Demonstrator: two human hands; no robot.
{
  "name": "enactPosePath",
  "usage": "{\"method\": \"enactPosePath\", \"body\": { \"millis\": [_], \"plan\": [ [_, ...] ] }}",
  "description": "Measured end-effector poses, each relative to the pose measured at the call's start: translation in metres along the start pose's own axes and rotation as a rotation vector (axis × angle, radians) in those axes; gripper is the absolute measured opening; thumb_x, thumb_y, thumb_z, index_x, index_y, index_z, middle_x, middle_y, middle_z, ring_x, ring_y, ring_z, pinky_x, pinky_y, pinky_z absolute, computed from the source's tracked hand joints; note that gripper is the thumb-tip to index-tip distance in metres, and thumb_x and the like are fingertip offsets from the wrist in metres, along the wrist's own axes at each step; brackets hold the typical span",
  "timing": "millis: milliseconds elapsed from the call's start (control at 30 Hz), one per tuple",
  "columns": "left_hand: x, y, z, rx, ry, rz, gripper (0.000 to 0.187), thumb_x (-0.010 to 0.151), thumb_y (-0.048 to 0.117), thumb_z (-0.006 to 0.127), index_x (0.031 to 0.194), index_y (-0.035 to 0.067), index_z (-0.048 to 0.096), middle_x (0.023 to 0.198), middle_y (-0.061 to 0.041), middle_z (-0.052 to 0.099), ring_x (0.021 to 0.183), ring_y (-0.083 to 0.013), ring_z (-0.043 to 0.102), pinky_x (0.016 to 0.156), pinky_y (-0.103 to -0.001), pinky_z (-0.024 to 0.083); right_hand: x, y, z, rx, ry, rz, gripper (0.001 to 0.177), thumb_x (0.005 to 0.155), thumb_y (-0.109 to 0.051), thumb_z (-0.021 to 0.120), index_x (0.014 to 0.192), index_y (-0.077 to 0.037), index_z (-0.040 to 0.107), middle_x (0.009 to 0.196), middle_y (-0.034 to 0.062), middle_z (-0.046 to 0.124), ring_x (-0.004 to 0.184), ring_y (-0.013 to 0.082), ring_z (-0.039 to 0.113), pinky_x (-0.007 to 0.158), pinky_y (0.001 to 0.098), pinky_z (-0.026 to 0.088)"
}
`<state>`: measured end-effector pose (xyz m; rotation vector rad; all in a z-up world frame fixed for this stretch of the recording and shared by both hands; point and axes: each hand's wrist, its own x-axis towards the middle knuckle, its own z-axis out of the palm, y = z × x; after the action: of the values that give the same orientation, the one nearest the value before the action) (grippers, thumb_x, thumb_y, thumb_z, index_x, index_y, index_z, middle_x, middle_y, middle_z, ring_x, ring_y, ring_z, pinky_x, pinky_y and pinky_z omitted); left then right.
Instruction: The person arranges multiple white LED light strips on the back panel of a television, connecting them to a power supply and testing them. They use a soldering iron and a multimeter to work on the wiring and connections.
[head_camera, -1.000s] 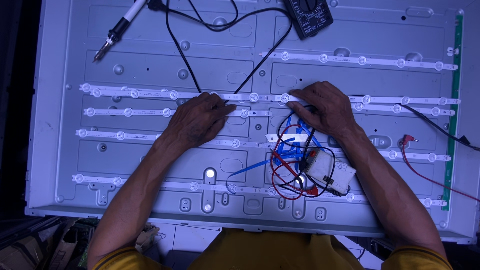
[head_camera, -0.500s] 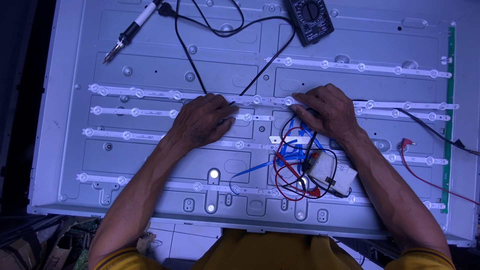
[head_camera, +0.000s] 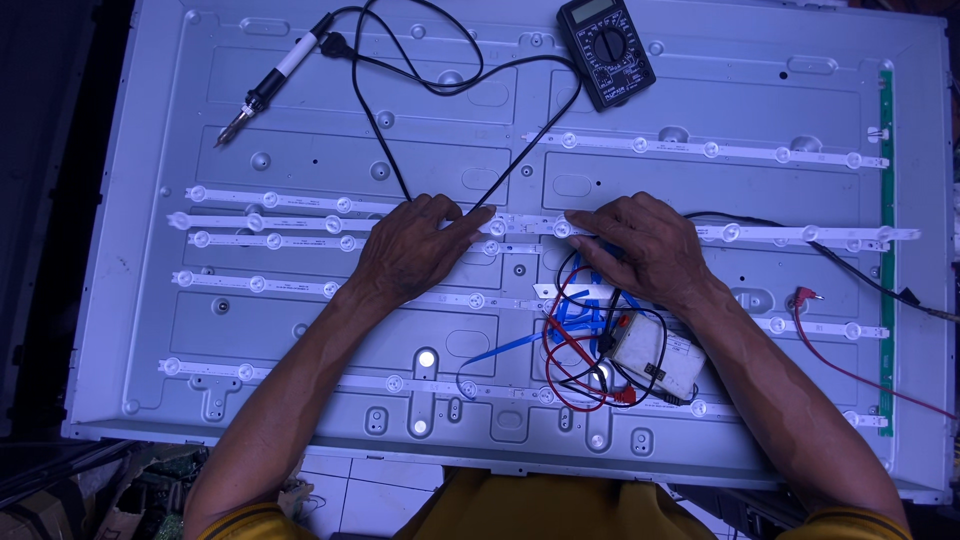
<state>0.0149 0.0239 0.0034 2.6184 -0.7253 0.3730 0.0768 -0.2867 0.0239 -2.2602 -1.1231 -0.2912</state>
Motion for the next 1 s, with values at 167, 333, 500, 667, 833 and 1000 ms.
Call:
{"method": "enactPosePath", "body": {
  "millis": [167,333,500,667,833,1000],
  "plan": [
    [-0.002,-0.005,0.004,0.010,-0.010,-0.014,0.033,0.108,0.032,0.054,0.137,0.021,0.066,0.094,-0.008,0.062,0.084,-0.0272,0.066,0.072,-0.042,0.058,-0.009,0.004,0.012,-0.007,0.004,0.025,0.022,0.096,-0.020,0.076,0.115,-0.011,0.082,0.084,0.0138,0.073,0.070,0.0272,0.063,0.065,0.0379,0.054],
    [-0.005,-0.019,0.007,0.050,-0.042,-0.062,0.040,0.105,0.037,0.058,0.141,0.020,0.062,0.095,-0.006,0.061,0.085,-0.0246,0.065,0.072,-0.041,0.057,-0.016,0.016,0.019,-0.024,0.009,0.051,0.023,0.097,-0.021,0.076,0.118,-0.013,0.081,0.086,0.0126,0.073,0.073,0.0273,0.064,0.067,0.0384,0.055],
    [-0.010,-0.033,0.009,0.032,-0.068,-0.088,0.036,0.104,0.038,0.060,0.135,0.020,0.065,0.095,-0.005,0.061,0.084,-0.0239,0.065,0.072,-0.039,0.057,-0.018,0.019,0.021,-0.024,0.010,0.078,0.023,0.097,-0.022,0.076,0.118,-0.014,0.081,0.086,0.0116,0.073,0.074,0.0268,0.063,0.069,0.0378,0.055],
    [-0.009,-0.029,0.009,-0.034,-0.036,-0.089,0.027,0.103,0.033,0.063,0.125,0.019,0.071,0.091,-0.006,0.061,0.082,-0.0265,0.064,0.073,-0.041,0.057,-0.017,0.024,0.025,-0.011,0.016,0.071,0.026,0.096,-0.024,0.077,0.119,-0.014,0.081,0.087,0.0124,0.073,0.074,0.0271,0.064,0.069,0.0372,0.055],
    [-0.008,-0.023,0.008,-0.057,-0.038,-0.082,0.025,0.103,0.034,0.064,0.123,0.021,0.073,0.089,-0.006,0.061,0.081,-0.0270,0.064,0.073,-0.042,0.057,-0.014,0.016,0.024,0.000,0.022,0.060,0.028,0.095,-0.025,0.078,0.120,-0.013,0.080,0.088,0.0129,0.073,0.074,0.0280,0.064,0.068,0.0383,0.055],
    [-0.004,-0.017,0.009,-0.093,0.011,-0.038,0.025,0.102,0.032,0.066,0.123,0.022,0.075,0.086,-0.005,0.059,0.078,-0.0269,0.064,0.069,-0.042,0.057,-0.007,0.010,0.024,0.005,-0.059,0.019,0.030,0.097,-0.028,0.075,0.121,-0.013,0.079,0.086,0.0157,0.073,0.074,0.0288,0.065,0.068,0.0398,0.054]
  ]
}}
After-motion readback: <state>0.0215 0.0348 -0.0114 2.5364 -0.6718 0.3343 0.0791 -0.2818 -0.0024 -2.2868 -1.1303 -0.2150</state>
